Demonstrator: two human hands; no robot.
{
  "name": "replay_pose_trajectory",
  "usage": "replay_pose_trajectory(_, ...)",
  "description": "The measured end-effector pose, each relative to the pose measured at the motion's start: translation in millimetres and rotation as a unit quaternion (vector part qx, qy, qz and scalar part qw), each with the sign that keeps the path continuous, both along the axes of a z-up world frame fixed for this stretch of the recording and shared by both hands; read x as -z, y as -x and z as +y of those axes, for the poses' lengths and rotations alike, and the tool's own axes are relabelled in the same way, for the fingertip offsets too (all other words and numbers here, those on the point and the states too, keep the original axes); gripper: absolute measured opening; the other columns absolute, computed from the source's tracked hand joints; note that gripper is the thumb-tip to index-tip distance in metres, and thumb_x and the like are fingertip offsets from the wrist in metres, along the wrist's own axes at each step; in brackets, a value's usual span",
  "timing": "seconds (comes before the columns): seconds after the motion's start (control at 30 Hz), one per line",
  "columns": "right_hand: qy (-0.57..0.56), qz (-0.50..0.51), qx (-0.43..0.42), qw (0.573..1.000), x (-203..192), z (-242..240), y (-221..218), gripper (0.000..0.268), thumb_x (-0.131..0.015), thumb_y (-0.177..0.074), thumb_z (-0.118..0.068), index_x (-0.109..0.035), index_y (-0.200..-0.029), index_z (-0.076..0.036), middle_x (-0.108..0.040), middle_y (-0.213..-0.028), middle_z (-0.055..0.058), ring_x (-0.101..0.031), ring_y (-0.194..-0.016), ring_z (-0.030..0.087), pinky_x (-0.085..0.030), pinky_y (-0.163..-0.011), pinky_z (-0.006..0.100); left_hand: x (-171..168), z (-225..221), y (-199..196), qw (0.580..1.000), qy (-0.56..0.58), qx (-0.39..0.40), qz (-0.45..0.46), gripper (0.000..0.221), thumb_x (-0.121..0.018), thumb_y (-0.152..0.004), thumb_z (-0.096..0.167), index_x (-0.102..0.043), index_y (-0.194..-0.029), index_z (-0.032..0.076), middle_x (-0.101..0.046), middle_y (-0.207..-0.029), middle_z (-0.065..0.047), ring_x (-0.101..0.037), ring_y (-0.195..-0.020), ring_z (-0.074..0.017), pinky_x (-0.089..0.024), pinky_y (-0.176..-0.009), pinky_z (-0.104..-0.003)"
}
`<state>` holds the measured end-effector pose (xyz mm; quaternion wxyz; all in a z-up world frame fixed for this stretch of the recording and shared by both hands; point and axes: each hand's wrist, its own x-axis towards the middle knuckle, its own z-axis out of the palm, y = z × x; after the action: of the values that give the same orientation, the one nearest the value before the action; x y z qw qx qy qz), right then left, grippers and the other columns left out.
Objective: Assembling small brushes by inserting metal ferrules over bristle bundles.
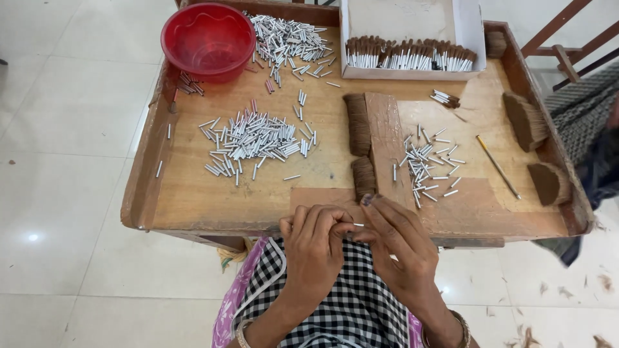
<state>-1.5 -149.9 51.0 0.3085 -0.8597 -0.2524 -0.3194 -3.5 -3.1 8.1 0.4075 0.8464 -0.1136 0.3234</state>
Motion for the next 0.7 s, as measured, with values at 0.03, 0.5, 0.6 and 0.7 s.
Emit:
replay_pose_trajectory(0.03, 0.001, 0.000, -0.002, 1.000, 2, 0, -1, 0.042, -0.071, -0.073, 0.013, -0.073, -0.114, 0.006, -0.073, -0.119, 0.018, -0.068, -0.117, 0.034, -0.057, -0.096, 0.040, 0, 1, 1, 1.000, 0.001, -0.002, 0.000, 0.008, -0.071, -0.091, 0.009, -0.064, -0.095, 0.012, -0.067, -0.096, 0.003, -0.059, -0.091, -0.0199, -0.035, -0.084, -0.037)
replay_pose_trajectory(0.5, -0.062, 0.028, -0.009, 0.998, 10, -12, -3, 0.023, -0.084, -0.074, -0.003, -0.073, -0.094, -0.003, -0.076, -0.111, 0.006, -0.069, -0.113, 0.025, -0.050, -0.108, 0.045, 0, 10, 3, 0.994, 0.039, 0.073, 0.078, 0.007, -0.066, -0.094, 0.006, -0.070, -0.099, 0.008, -0.066, -0.093, -0.002, -0.056, -0.087, -0.0220, -0.035, -0.081, -0.037)
replay_pose_trajectory(0.6, -0.056, -0.005, 0.015, 0.998, 23, -13, -3, 0.021, -0.074, -0.078, 0.011, -0.078, -0.088, -0.007, -0.076, -0.092, -0.001, -0.073, -0.094, 0.015, -0.054, -0.105, 0.043, -4, 7, 4, 0.995, 0.037, 0.074, 0.055, 0.004, -0.067, -0.094, 0.007, -0.070, -0.096, 0.009, -0.066, -0.093, -0.001, -0.055, -0.087, -0.0218, -0.034, -0.081, -0.037)
replay_pose_trajectory(0.7, -0.108, 0.011, 0.007, 0.994, 29, -7, 2, 0.024, -0.071, -0.077, 0.013, -0.076, -0.086, -0.009, -0.076, -0.082, -0.004, -0.075, -0.085, 0.011, -0.056, -0.101, 0.041, -2, 3, 8, 0.997, 0.036, 0.063, 0.029, 0.004, -0.070, -0.091, 0.007, -0.069, -0.093, 0.010, -0.066, -0.092, 0.001, -0.055, -0.086, -0.0208, -0.033, -0.079, -0.037)
